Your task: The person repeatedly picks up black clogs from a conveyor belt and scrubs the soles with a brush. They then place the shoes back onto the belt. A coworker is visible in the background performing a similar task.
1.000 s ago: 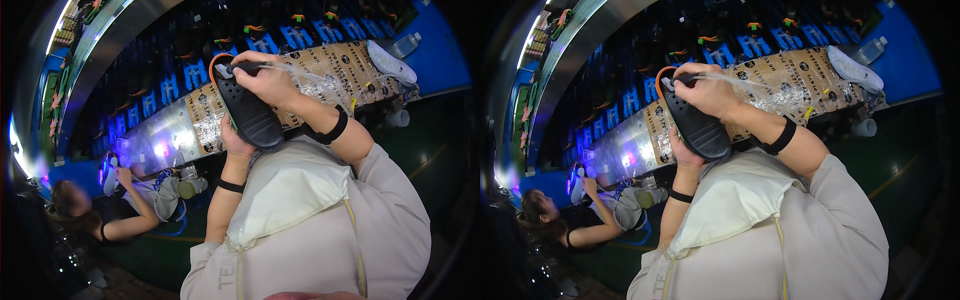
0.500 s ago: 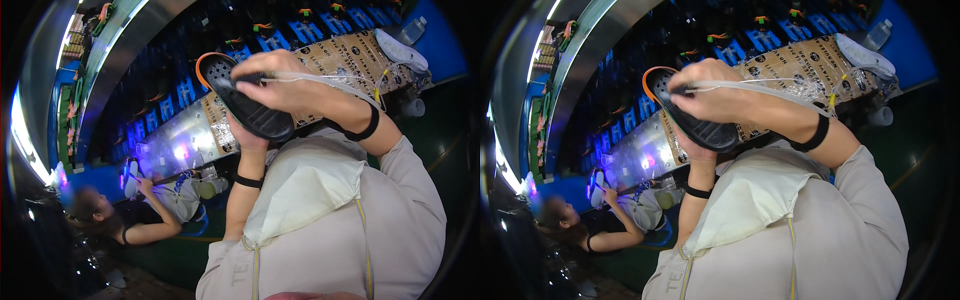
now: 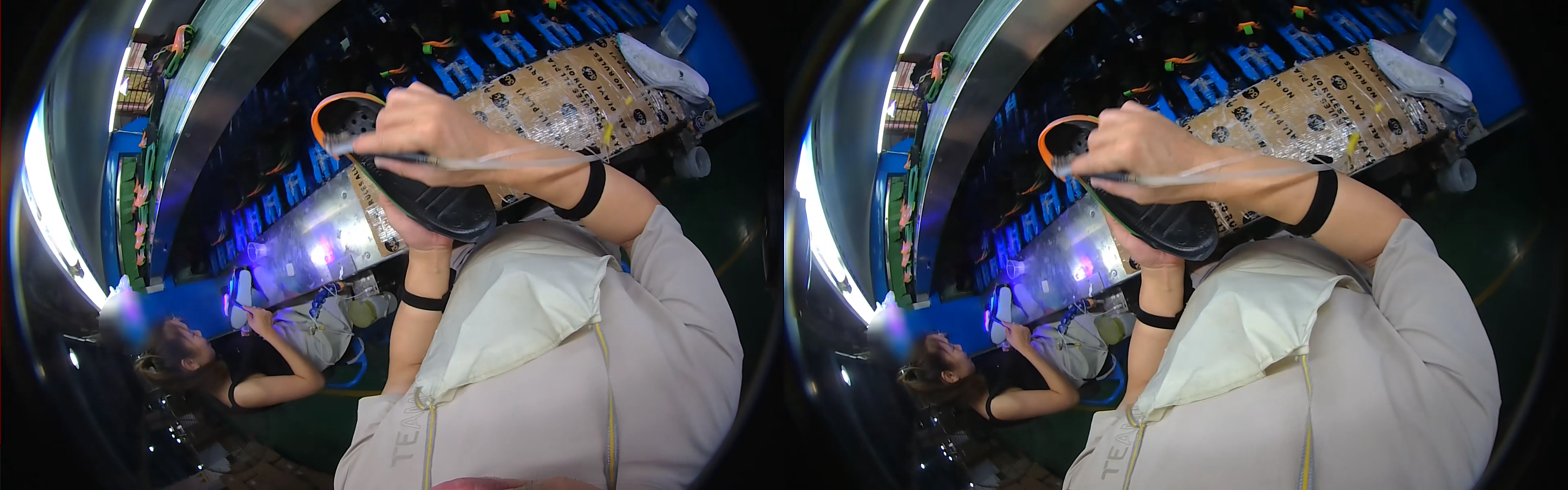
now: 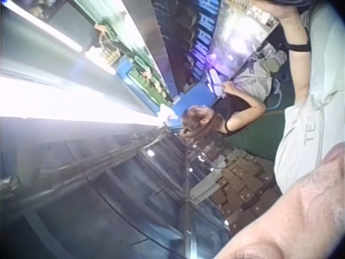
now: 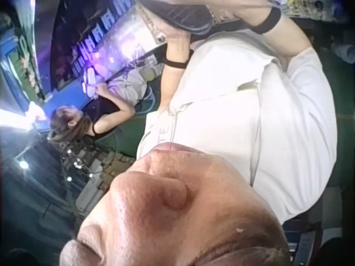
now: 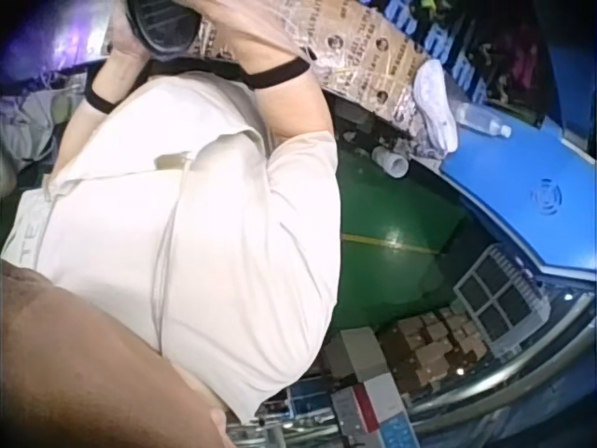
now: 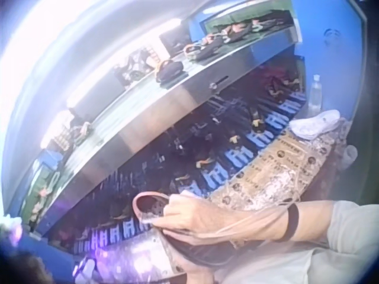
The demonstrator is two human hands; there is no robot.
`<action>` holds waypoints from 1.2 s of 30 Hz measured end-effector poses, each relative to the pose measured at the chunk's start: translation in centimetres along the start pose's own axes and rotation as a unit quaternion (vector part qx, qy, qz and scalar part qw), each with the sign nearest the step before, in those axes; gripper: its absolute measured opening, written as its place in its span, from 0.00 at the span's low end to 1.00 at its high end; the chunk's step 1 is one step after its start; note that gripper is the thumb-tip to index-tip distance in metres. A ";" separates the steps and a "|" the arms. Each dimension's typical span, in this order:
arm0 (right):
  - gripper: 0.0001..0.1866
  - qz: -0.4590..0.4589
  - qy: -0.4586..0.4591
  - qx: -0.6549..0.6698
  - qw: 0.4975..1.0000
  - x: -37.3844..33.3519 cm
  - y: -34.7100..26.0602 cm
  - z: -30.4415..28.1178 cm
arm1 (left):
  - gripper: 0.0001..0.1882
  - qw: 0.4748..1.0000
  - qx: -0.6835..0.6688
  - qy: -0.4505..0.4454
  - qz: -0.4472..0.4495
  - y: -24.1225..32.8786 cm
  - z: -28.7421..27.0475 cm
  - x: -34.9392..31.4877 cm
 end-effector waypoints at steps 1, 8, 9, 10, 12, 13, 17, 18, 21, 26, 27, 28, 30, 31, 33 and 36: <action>0.14 -0.004 -0.042 0.041 0.998 -0.1 -0.2 0.5 | 0.33 1.000 -0.011 0.015 -0.009 -0.1 -0.2 0.4; 0.12 0.026 -0.033 0.018 0.999 0.9 0.1 -0.7 | 0.40 0.999 -0.024 0.024 -0.004 0.6 -1.2 0.6; 0.12 0.037 -0.078 0.081 0.993 0.6 -0.2 0.0 | 0.40 0.999 -0.031 0.021 -0.005 0.5 -1.1 0.7; 0.12 0.047 -0.122 0.144 0.981 0.2 -0.6 0.6 | 0.40 0.999 -0.038 0.018 -0.006 0.4 -1.1 0.8; 0.12 0.094 -0.124 0.202 0.967 0.0 -0.8 0.7 | 0.41 0.992 0.104 0.015 0.071 1.2 -0.3 1.0; 0.12 0.131 -0.081 0.194 0.969 0.3 -0.4 0.0 | 0.41 0.991 0.115 0.037 0.058 1.4 0.0 1.1; 0.12 0.015 -0.112 0.040 0.993 0.5 -2.2 0.1 | 0.49 0.987 0.116 0.102 0.044 1.9 -1.1 1.3; 0.12 -0.036 -0.168 0.037 0.984 0.2 -3.4 0.7 | 0.50 0.987 0.130 0.071 0.057 2.3 -1.7 1.0; 0.10 0.049 -0.128 0.184 0.973 0.1 -3.2 0.1 | 0.51 0.971 0.209 -0.034 0.109 3.0 -1.5 0.9; 0.13 -0.054 -0.197 0.058 0.977 -0.2 -4.8 0.5 | 0.46 0.987 0.113 0.075 0.087 4.2 -1.0 1.5; 0.13 -0.064 -0.191 0.144 0.969 -0.8 -5.4 0.6 | 0.45 0.998 0.032 0.016 0.049 4.2 -0.3 2.1; 0.13 -0.016 -0.203 0.199 0.959 -0.8 -5.1 0.4 | 0.44 0.998 -0.046 -0.039 0.001 4.0 0.5 2.8; 0.13 0.084 -0.225 0.304 0.922 -0.3 -4.3 -0.2 | 0.43 0.997 -0.057 -0.043 0.002 4.4 1.2 2.9; 0.13 0.076 -0.181 0.230 0.953 0.4 -3.7 -0.7 | 0.43 0.998 -0.051 -0.029 0.007 4.7 1.6 2.7; 0.14 0.009 -0.146 0.114 0.983 0.4 -4.1 -0.8 | 0.44 0.999 -0.017 -0.028 0.037 5.8 1.6 3.2; 0.13 -0.007 -0.267 0.184 0.946 0.1 -6.0 -0.6 | 0.45 0.992 -0.058 -0.107 0.016 6.7 2.2 3.8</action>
Point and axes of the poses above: each hand's wrist, its own x-axis towards the middle knuckle, its own z-axis out of the palm, y = z × x, the point moved 8 cm from there along x, towards the middle knuckle, and after that the axes turned 10 degrees about y, right-handed, at the moved point
